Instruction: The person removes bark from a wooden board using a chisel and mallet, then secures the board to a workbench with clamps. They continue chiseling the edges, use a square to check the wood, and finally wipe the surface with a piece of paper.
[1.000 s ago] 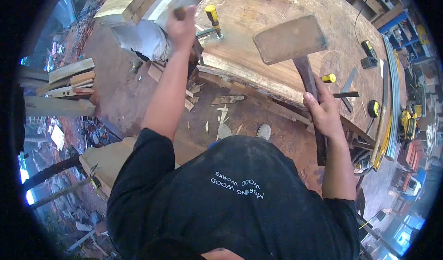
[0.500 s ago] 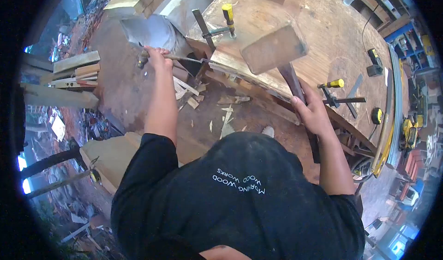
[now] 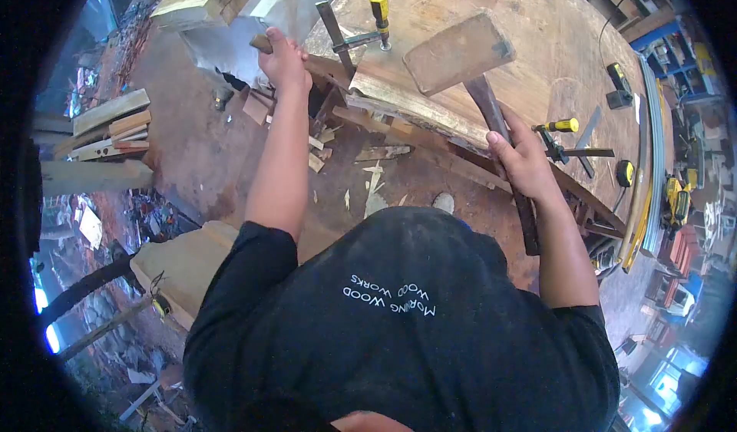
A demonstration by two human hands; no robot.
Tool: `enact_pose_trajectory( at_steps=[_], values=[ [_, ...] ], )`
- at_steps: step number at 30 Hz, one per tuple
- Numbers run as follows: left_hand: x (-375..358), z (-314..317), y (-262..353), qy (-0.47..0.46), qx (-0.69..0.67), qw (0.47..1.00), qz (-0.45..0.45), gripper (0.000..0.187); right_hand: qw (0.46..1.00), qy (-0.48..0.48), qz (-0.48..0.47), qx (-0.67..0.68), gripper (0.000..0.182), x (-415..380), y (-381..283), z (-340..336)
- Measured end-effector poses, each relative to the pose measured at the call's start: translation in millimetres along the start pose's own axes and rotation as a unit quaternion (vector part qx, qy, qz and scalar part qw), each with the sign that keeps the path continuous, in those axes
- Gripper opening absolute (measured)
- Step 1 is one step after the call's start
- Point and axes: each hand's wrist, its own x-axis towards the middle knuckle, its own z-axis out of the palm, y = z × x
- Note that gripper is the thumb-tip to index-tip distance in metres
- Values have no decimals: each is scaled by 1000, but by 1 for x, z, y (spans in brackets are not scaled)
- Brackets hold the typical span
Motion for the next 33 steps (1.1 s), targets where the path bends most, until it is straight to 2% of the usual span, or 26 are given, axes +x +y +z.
enact_pose_trajectory(
  at_steps=[3, 5, 6, 8, 11, 14, 16, 19, 23, 25, 26, 28, 31, 33],
  values=[
    [11, 3, -4, 23, 19, 1000, 6, 36, 1000, 1, -2, 21, 55, -7, -6, 0],
    [32, -16, -13, 140, 1, 988, -60, 37, 1000, 11, -4, 22, 55, -10, -4, -3],
    [41, -28, -21, 99, -31, 992, -65, 34, 1000, 12, -5, 22, 55, -10, 0, -5],
    [47, -15, -20, 96, 7, 993, -68, 34, 998, 26, -59, 0, 56, -8, 10, -9],
    [49, -20, -24, 85, 45, 993, -70, 34, 1000, -7, -3, 27, 57, -16, -4, -12],
    [41, -40, -19, 132, -38, 985, -100, 37, 1000, -3, -7, 23, 58, -25, 3, -15],
    [24, -75, -23, 133, -111, 983, -69, 37, 1000, 6, -14, 25, 59, -33, 12, -16],
    [-9, -77, -5, 158, -133, 977, -51, 36, 999, -13, -6, 51, 58, -45, 27, -20],
    [13, -73, -15, 123, -123, 982, -72, 36, 999, -23, 0, 36, 57, -49, 38, -26],
    [27, -64, -23, 140, -79, 983, -87, 38, 997, -29, 73, 21, 56, -47, 37, -29],
    [28, -60, -26, 138, -80, 983, -89, 38, 999, 4, 8, -40, 57, -43, 44, -28],
    [30, -54, -31, 213, -55, 972, -86, 40, 998, 9, 12, -57, 56, -40, 53, -27],
    [38, -54, -36, 229, -31, 968, -99, 40, 995, 9, 16, -95, 55, -27, 54, -28],
    [45, -56, -44, 223, -22, 969, -103, 41, 979, -13, 195, -55, 54, -14, 51, -28]
  ],
)
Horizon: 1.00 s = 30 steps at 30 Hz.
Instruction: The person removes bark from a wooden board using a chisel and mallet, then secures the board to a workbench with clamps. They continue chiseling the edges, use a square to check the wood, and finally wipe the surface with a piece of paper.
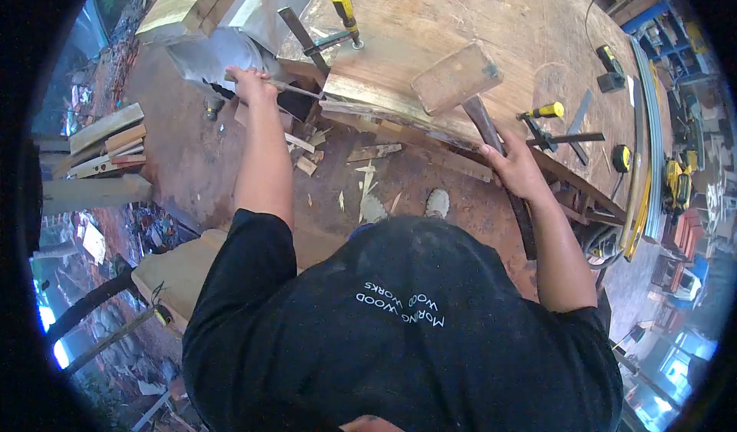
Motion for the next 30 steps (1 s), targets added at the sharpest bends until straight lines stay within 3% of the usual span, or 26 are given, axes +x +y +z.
enact_pose_trajectory(
  at_steps=[1, 3, 6, 7, 10, 12, 14, 16, 19, 21, 22, 24, 25, 26, 28, 30],
  values=[
    [6, 2, -3, -8, 8, 1000, -1, 42, 1000, -2, 1, -2, 54, 10, 3, -1],
    [27, 2, -14, -10, 29, 999, -16, 44, 981, 41, -156, -109, 53, 33, 24, -1],
    [34, 13, -19, -8, 61, 997, -37, 47, 979, 27, -183, -83, 52, 62, 30, 6],
    [37, 15, -22, -11, 62, 997, -43, 48, 992, 0, -119, -38, 51, 53, 4, 11],
    [42, -8, -26, -34, 53, 997, -43, 50, 989, -11, -137, -45, 51, 76, 3, 15],
    [36, -30, -26, -2, -31, 999, -15, 48, 993, -17, -116, -10, 52, 84, -8, 14],
    [12, -34, -15, -2, -43, 999, -25, 45, 990, -67, -119, 13, 51, 97, -6, 10],
    [-13, -33, -6, 2, -55, 998, -35, 43, 992, -59, -114, -5, 50, 117, -5, 5],
    [-42, -21, 0, -62, -68, 996, -5, 38, 993, -45, -98, -57, 49, 147, -3, 0],
    [-54, -18, 7, -90, -62, 994, 17, 35, 921, 115, -277, -249, 48, 187, 27, 1],
    [-53, -25, 6, -89, -62, 994, 18, 35, 921, 114, -278, -249, 48, 179, 18, 7],
    [-50, -40, 4, -115, -89, 989, -10, 31, 889, 238, -192, -340, 47, 146, -25, 32],
    [-53, -41, 9, -117, -92, 989, -6, 31, 877, 249, -267, -313, 48, 141, -41, 44],
    [-62, -44, 13, -122, -102, 987, 5, 29, 860, 255, -339, -284, 49, 136, -56, 59],
    [-85, -42, 19, -124, -110, 986, 19, 26, 848, 158, -441, -247, 56, 113, -99, 97],
    [-113, -26, 32, -199, -90, 975, 48, 31, 810, 62, -553, -183, 55, 115, -134, 140]
  ],
)
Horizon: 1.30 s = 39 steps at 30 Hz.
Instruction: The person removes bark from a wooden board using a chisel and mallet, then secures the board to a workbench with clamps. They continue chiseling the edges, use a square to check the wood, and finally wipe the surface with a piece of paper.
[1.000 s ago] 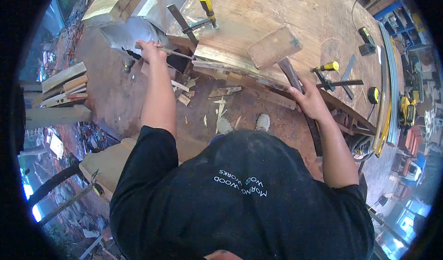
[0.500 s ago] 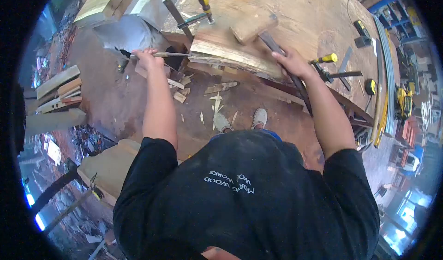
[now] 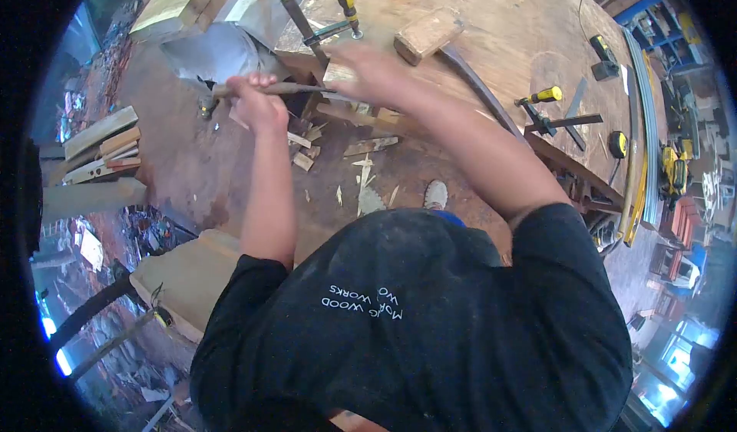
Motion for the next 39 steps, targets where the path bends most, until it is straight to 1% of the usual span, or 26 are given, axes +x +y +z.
enact_pose_trajectory(
  at_steps=[2, 3, 5, 7, 8, 9, 10, 11, 12, 14, 15, 16, 18, 19, 21, 22, 24, 25, 28, 29, 30, 32, 33, 34, 37, 39],
  values=[
    [6, -1, -8, -28, 1, 1000, -6, 29, 989, -95, 26, 111, 49, 36, -32, 19],
    [7, 2, -10, -79, 23, 997, 1, 28, 989, -97, 21, 110, 49, 49, -33, 29],
    [10, -9, -17, -163, 81, 983, 19, 32, 982, -122, 93, 114, 40, 68, -23, 47],
    [-7, -23, -34, -125, 142, 982, 0, 42, 983, -113, 106, 103, 37, 68, -11, 51],
    [-15, -37, -49, -124, 209, 969, -36, 42, 984, -103, 118, 89, 35, 69, -6, 48],
    [-18, -41, -62, -193, 285, 937, -65, 35, 990, -80, 86, 75, 34, 65, -4, 44],
    [-22, -75, -106, -190, 416, 889, 15, 26, 990, -84, 85, 76, 34, 63, 1, 43],
    [-37, -82, -117, -224, 526, 809, 138, 29, 982, -68, 111, 136, 33, 62, 9, 41],
    [-42, -81, -115, -224, 525, 810, 137, 29, 970, -50, 137, 194, 32, 61, 16, 38],
    [-50, -73, -110, -185, 501, 825, 186, 26, 976, -19, 126, 179, 31, 51, 19, 29],
    [-51, -72, -107, -164, 482, 843, 175, 23, 972, -35, 144, 181, 30, 44, 21, 23],
    [-51, -71, -105, -131, 467, 868, 104, 22, 969, -49, 160, 181, 30, 40, 23, 15],
    [-47, -69, -97, -151, 523, 831, 111, 22, 973, -50, 152, 169, 28, 23, 28, 8],
    [-42, -69, -95, -154, 521, 832, 109, 22, 971, -80, 164, 156, 25, 16, 20, -1],
    [-31, -67, -92, -219, 577, 783, 84, 23, 965, -139, 189, 117, 22, 0, 13, -9],
    [-31, -63, -90, -220, 576, 783, 83, 23, 965, -139, 190, 116, 22, -9, 10, -12],
    [-33, -58, -85, -224, 599, 768, 49, 26, 967, -74, 206, 130, 21, -29, 6, -15],
    [-33, -61, -86, -221, 601, 767, 50, 26, 958, 4, 224, 179, 21, -32, 6, -11],
    [-31, -62, -89, -231, 576, 784, 14, 30, 954, -23, 235, 183, 29, -24, 13, -20],
    [-31, -58, -86, -221, 595, 772, 8, 31, 949, 40, 199, 240, 39, -15, 4, -22],
    [-32, -53, -85, -212, 613, 761, 1, 33, 949, 42, 201, 239, 39, -8, 1, -21],
    [-28, -56, -85, -231, 610, 758, 9, 34, 943, 65, 250, 211, 43, 4, 1, -18],
    [-28, -59, -86, -246, 606, 756, 17, 35, 928, 108, 246, 258, 47, 8, 3, -14],
    [-31, -59, -85, -246, 606, 756, 14, 35, 928, 107, 248, 257, 47, 12, 11, -15],
    [-40, -63, -77, -249, 602, 759, 18, 37, 852, 122, 298, 414, 36, 35, 36, -20],
    [-38, -70, -81, -255, 598, 758, 51, 39, 836, 123, 313, 433, 36, 44, 48, -21]
  ],
)
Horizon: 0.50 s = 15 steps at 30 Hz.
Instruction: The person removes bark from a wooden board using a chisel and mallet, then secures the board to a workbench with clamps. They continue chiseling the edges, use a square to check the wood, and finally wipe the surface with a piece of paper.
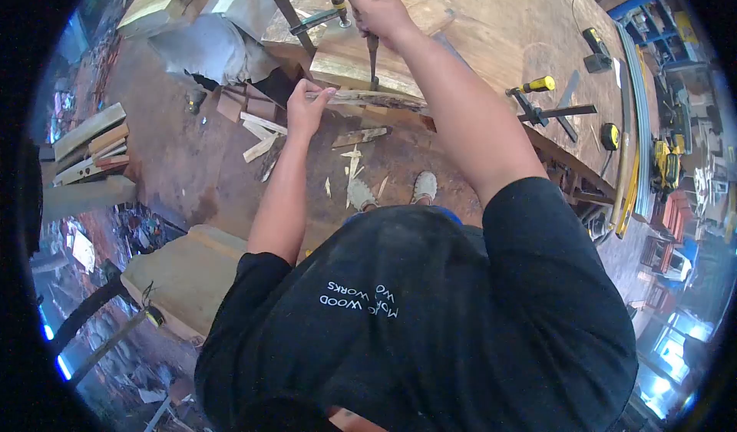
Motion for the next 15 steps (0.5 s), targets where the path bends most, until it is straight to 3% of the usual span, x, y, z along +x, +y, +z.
enact_pose_trajectory(
  at_steps=[3, 6, 8, 9, 11, 15],
  values=[
    [-5, -3, 7, -4, -26, 1000, -7, 36, 1000, 7, 18, 5, 37, 2, 0, -3],
    [-4, 3, -2, 19, -40, 999, 28, 32, 999, -17, -33, -35, 39, -24, -4, 0],
    [-4, 1, 3, 13, -60, 998, 16, 32, 932, 17, -170, -319, 39, -73, -17, 0],
    [-5, 0, 5, 7, -76, 997, -1, 32, 932, 20, -169, -321, 39, -82, -13, -11],
    [-4, 2, 4, 12, -76, 997, 2, 31, 973, 14, -149, -178, 39, -93, 0, -33],
    [-7, 1, 3, 11, -92, 996, 3, 30, 979, -10, -79, -186, 38, -68, -3, -53]
  ],
)
